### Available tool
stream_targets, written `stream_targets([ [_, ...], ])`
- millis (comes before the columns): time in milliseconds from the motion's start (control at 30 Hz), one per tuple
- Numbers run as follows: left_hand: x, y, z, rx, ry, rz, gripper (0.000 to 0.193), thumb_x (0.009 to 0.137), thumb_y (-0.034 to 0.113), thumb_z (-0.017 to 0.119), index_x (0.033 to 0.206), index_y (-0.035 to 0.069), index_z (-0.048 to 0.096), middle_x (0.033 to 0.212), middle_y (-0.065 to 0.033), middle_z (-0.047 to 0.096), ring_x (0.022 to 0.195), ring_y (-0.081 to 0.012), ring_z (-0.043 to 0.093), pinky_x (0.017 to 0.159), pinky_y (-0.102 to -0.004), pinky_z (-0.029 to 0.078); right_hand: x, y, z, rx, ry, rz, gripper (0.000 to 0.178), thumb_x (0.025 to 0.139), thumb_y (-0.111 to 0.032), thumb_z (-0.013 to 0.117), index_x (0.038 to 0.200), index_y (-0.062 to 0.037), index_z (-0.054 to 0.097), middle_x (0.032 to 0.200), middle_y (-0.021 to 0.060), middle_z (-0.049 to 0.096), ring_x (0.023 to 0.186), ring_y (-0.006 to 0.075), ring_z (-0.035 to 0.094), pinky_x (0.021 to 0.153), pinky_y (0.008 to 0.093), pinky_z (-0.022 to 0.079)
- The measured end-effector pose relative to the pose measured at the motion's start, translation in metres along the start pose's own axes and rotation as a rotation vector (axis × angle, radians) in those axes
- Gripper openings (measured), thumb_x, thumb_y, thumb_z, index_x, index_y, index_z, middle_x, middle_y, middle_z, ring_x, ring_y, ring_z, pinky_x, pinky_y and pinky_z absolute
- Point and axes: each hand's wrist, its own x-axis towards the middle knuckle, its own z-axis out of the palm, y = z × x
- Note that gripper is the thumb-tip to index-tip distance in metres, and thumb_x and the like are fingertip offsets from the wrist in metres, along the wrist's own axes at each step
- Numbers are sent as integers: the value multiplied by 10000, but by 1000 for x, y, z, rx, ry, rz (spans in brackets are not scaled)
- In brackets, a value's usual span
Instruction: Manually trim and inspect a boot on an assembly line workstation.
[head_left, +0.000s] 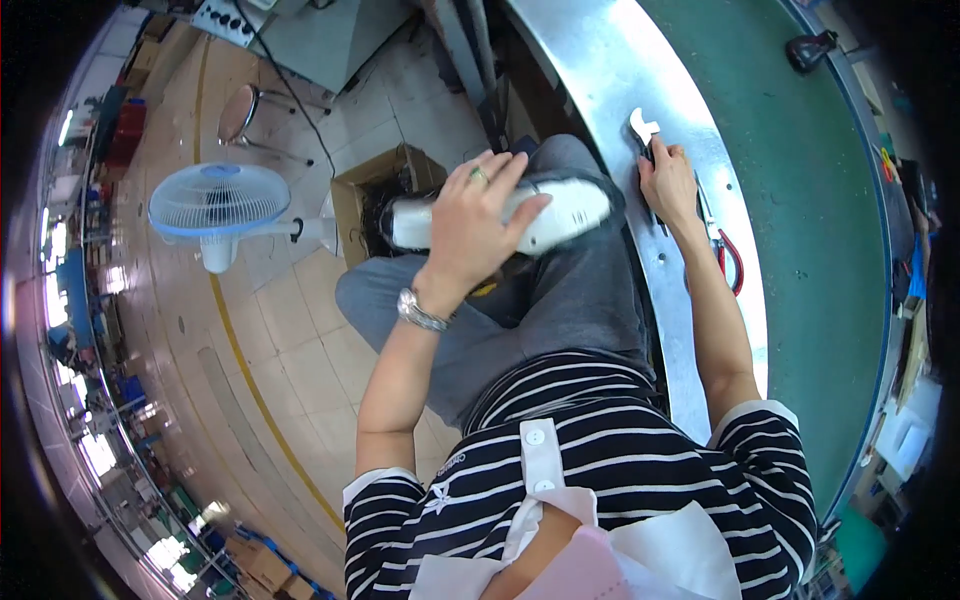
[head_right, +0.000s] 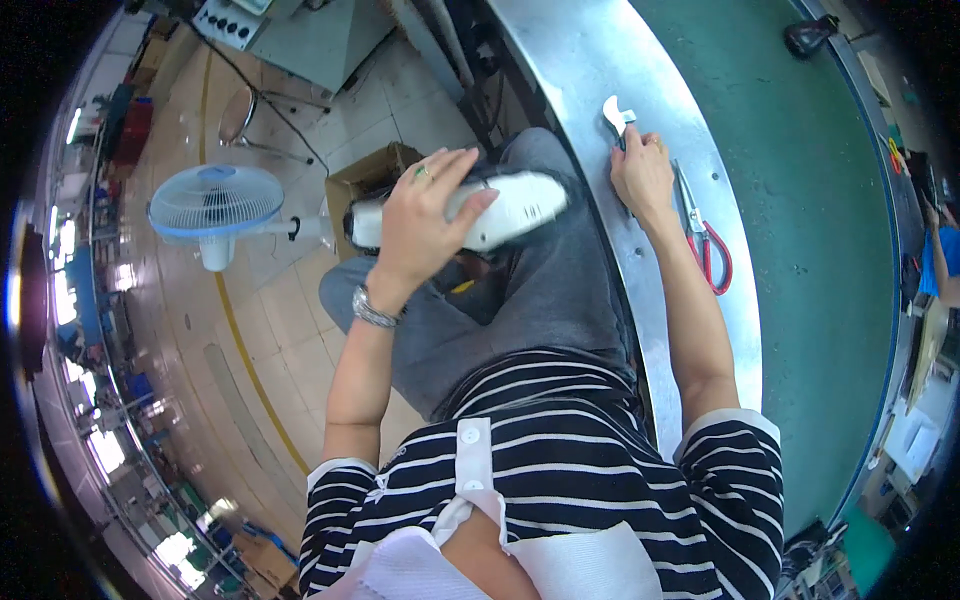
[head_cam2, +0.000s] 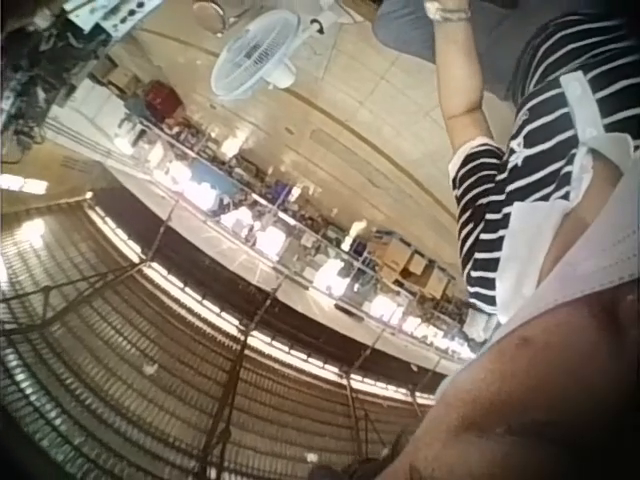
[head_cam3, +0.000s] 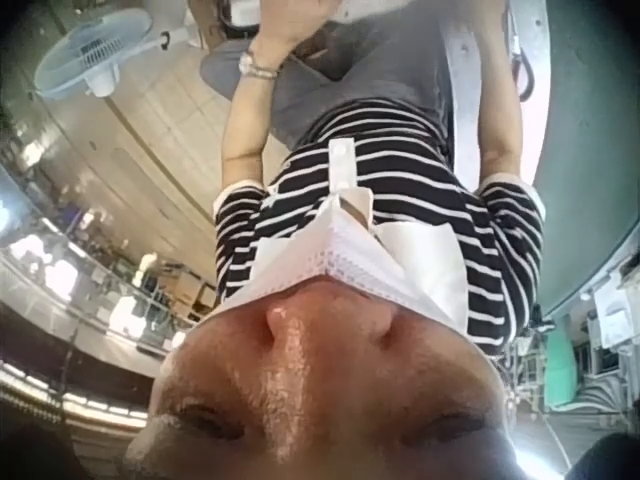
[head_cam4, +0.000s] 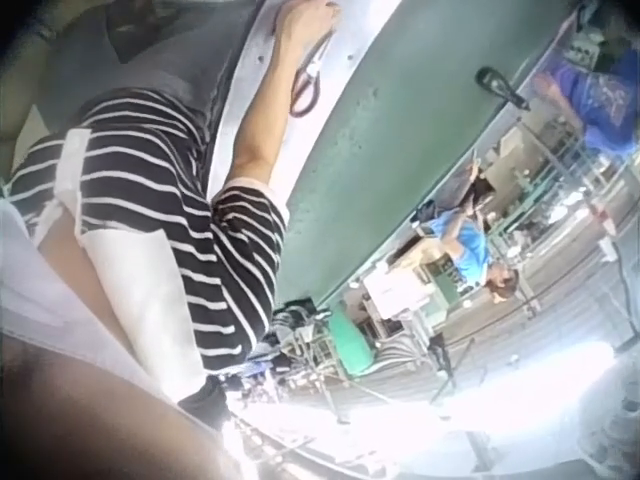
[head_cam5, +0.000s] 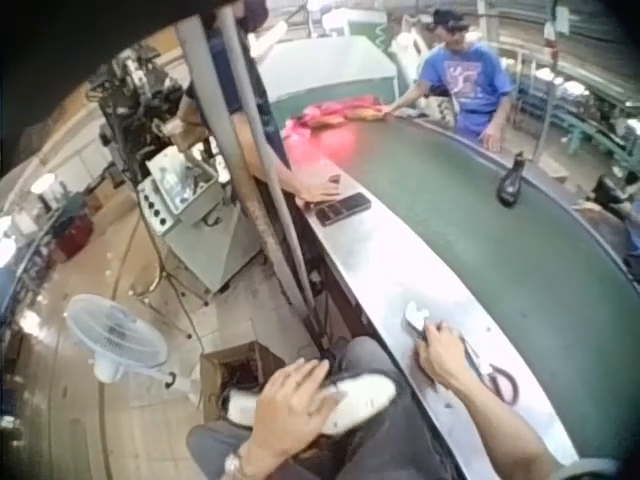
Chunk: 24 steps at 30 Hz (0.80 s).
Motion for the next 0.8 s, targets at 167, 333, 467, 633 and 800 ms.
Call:
stream_targets([
  [167, 55, -42, -26, -308, -359, -342, 503, 774, 336, 718, 1169, 35, 636, 1001, -156, 665, 857, -250, 649, 776, -316, 485, -5, -5, -47, 1008, -456, 487, 507, 867, -183, 627, 1331, -39, 484, 976, 40, 634, 840, 115, 564, 785, 245, 421],
  [333, 66, -56, -21, -239, -307, -318, 377, 846, 295, 655, 1142, 61, 651, 836, -172, 667, 715, -272, 641, 675, -340, 484, -25, -42, -107, 993, -504, 388, 585, 866, -148, 633, 1399, -54, 409, 985, 41, 670, 851, 111, 595, 803, 237, 432],
  [467, 59, -52, -5, -11, -25, -52, 263, 916, 262, 558, 935, 23, 668, 791, -196, 645, 698, -367, 622, 619, -408, 477, -16, -69, -132, 1196, -768, 235, 579, 891, -111, 596, 1421, -57, 369, 1047, 80, 682, 963, 144, 627, 884, 284, 471],
  [633, 65, -42, 1, 102, -85, -264, 319, 930, 299, 527, 857, 6, 631, 780, -180, 643, 723, -379, 618, 629, -440, 473, -10, -104, -130, 1402, -1033, 246, 547, 942, -100, 521, 1441, -58, 303, 1141, 135, 638, 1037, 198, 628, 933, 322, 485],
  [800, 70, -40, -12, -107, -285, -321, 272, 920, 281, 539, 922, 34, 656, 806, -171, 652, 715, -375, 619, 654, -428, 479, -7, -114, -117, 1476, -1073, 284, 480, 963, -134, 505, 1406, -48, 341, 1129, 144, 639, 1031, 193, 632, 898, 307, 508],
])
